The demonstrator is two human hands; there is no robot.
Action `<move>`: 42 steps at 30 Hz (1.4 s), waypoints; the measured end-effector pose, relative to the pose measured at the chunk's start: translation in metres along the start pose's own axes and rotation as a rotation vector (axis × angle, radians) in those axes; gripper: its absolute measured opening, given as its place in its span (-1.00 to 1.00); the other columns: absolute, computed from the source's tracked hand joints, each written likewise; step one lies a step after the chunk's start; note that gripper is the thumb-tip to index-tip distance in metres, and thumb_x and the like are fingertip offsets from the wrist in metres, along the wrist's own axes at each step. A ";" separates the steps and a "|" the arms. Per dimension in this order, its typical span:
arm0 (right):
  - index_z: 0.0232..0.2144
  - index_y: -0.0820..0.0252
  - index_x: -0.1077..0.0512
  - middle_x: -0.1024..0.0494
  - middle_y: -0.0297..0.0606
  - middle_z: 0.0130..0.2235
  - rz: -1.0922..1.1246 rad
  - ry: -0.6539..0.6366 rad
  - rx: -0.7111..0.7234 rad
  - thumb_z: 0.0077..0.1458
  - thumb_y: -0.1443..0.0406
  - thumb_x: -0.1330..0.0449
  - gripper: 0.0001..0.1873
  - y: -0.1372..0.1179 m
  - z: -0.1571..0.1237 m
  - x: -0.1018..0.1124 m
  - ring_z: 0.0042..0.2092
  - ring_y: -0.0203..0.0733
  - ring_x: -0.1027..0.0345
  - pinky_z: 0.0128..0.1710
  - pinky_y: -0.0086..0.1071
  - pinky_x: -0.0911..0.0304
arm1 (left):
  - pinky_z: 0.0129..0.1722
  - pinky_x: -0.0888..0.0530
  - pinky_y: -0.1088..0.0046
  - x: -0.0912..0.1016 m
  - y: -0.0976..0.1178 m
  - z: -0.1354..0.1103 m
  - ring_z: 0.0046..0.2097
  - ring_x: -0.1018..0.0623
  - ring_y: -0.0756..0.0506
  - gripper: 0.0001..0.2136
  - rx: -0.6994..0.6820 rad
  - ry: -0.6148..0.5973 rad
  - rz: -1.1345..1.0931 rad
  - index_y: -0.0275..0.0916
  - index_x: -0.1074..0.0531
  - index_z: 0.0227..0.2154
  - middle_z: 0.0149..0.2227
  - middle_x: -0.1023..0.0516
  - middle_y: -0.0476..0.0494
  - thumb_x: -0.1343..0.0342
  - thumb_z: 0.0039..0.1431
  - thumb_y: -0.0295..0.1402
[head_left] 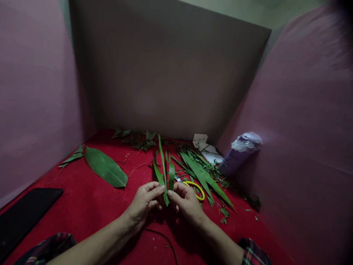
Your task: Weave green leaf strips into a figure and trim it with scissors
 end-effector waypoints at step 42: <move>-0.46 0.26 -0.38 -0.44 -0.34 -0.51 0.147 0.029 0.002 -0.15 0.18 -0.28 -0.74 0.003 -0.007 -0.009 -0.48 -0.31 -0.31 -0.49 -0.48 -0.21 | -0.67 -0.31 0.60 0.005 -0.007 0.004 -0.67 -0.37 0.07 -0.71 -0.017 0.029 0.082 -0.33 -0.31 -0.54 -0.66 -0.41 0.01 -0.23 -0.18 -0.21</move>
Point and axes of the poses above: each hand's wrist, its own z-axis towards the middle knuckle, its own x-axis out of the back of the hand, y = z × x, the point moved 7 cm from there along z, towards the middle knuckle
